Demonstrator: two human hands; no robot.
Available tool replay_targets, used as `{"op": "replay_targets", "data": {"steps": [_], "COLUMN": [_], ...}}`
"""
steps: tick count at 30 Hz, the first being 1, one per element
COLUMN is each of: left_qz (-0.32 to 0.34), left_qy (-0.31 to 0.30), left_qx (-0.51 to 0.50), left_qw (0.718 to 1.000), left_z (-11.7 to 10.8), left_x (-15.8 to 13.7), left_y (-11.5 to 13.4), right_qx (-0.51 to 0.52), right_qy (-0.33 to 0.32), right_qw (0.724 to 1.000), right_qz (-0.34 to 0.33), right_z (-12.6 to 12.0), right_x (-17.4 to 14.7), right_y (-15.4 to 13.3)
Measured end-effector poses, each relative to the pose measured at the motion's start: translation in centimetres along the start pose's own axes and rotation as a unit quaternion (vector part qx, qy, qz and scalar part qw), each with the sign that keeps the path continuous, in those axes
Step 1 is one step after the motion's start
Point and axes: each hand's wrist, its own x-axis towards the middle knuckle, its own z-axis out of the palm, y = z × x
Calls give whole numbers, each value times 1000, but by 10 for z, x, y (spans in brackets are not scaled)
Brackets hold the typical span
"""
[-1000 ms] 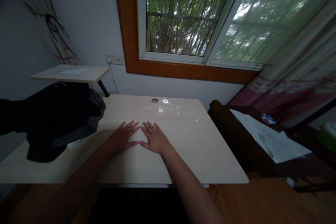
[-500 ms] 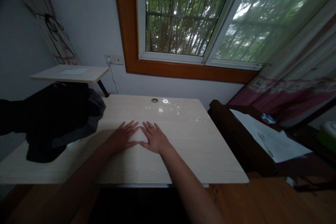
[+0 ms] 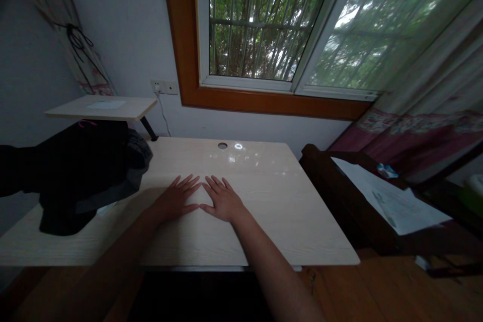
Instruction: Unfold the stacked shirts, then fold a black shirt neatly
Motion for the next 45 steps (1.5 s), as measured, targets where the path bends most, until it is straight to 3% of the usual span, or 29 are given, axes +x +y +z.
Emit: {"op": "replay_targets", "data": {"steps": [45], "left_qz": [0], "left_qy": [-2], "left_qx": [6], "left_qw": [1000], "left_z": [-2], "left_x": [-1], "left_y": [1], "right_qx": [-3], "right_qy": [2], "right_qw": [1000], "right_qz": [-3], "right_z": [2], "right_x": [0], "right_y": [1]}}
